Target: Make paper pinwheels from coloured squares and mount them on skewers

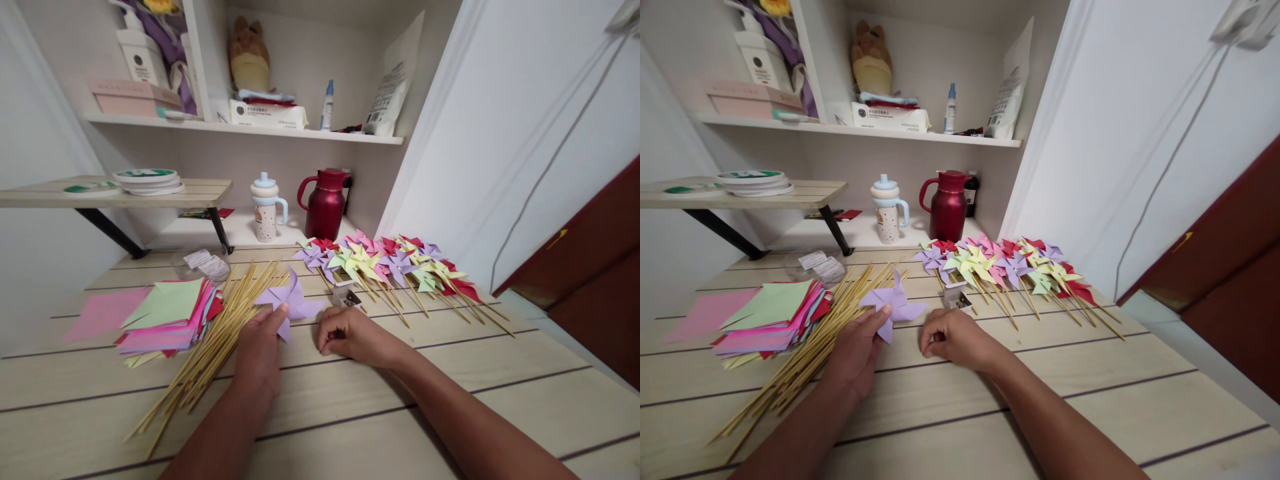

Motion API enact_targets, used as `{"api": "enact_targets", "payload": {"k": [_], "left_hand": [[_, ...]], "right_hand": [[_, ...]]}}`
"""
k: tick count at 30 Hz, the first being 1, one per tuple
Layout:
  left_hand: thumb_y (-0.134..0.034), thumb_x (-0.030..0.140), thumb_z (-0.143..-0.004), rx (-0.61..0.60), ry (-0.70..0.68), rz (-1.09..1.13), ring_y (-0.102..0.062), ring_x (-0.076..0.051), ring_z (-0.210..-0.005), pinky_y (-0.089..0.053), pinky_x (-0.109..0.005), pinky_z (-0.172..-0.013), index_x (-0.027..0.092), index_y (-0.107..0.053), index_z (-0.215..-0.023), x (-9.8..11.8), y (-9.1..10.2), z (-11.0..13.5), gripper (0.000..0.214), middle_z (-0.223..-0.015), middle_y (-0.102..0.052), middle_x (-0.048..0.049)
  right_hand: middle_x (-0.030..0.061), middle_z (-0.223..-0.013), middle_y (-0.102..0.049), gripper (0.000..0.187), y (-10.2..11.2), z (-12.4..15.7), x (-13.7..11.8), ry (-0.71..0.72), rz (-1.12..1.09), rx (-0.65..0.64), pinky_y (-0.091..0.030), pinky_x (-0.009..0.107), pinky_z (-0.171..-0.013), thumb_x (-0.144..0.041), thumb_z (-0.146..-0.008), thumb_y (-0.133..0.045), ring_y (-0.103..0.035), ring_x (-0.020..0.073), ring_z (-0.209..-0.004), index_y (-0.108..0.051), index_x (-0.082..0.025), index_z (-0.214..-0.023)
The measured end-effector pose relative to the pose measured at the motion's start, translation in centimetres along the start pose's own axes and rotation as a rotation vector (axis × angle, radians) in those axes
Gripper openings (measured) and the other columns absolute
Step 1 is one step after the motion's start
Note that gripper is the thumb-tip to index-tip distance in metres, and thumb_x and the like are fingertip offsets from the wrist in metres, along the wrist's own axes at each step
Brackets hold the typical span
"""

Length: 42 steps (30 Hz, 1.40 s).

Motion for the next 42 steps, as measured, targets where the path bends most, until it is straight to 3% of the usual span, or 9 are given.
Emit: {"api": "enact_targets", "payload": {"k": [10, 22, 42], "left_hand": [[-0.081, 0.033, -0.062, -0.020, -0.036, -0.026, -0.060, -0.017, -0.077, -0.044, -0.029, -0.077, 0.014, -0.075, -0.078, -0.11, 0.20, -0.07, 0.025, -0.077, -0.071, -0.0033], [-0.082, 0.033, -0.061, 0.000, -0.029, -0.011, -0.057, -0.014, -0.070, -0.042, -0.026, -0.071, 0.014, -0.075, -0.072, 0.03, 0.06, 0.01, 0.023, -0.074, -0.070, -0.0020], [-0.083, 0.033, -0.058, -0.013, -0.019, -0.037, -0.057, -0.015, -0.070, -0.041, -0.026, -0.070, 0.016, -0.075, -0.072, -0.07, 0.16, -0.08, 0.023, -0.072, -0.069, -0.0006]], "right_hand": [[0.0017, -0.080, -0.064, 0.014, -0.43, -0.11, -0.31, 0.032, 0.015, 0.029, -0.046, 0.023, -0.068, -0.006, -0.078, -0.067, -0.062, 0.0144, -0.074, -0.072, -0.018, -0.075], [0.0020, -0.082, -0.066, 0.015, -0.18, -0.12, 0.00, -0.051, -0.022, 0.018, -0.046, 0.023, -0.064, -0.007, -0.073, -0.073, -0.059, 0.0131, -0.070, -0.073, -0.017, -0.083], [0.0025, -0.079, -0.066, 0.009, -0.36, -0.11, -0.51, -0.011, -0.052, 0.015, -0.046, 0.024, -0.065, -0.010, -0.077, -0.070, -0.062, 0.0144, -0.072, -0.074, -0.018, -0.076]]}}
Point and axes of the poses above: each hand's wrist, its own z-axis away from the middle knuckle, its own y-axis out of the back of the hand, x = y × z, the point moved 6 cm from there along -z, towards the middle knuckle
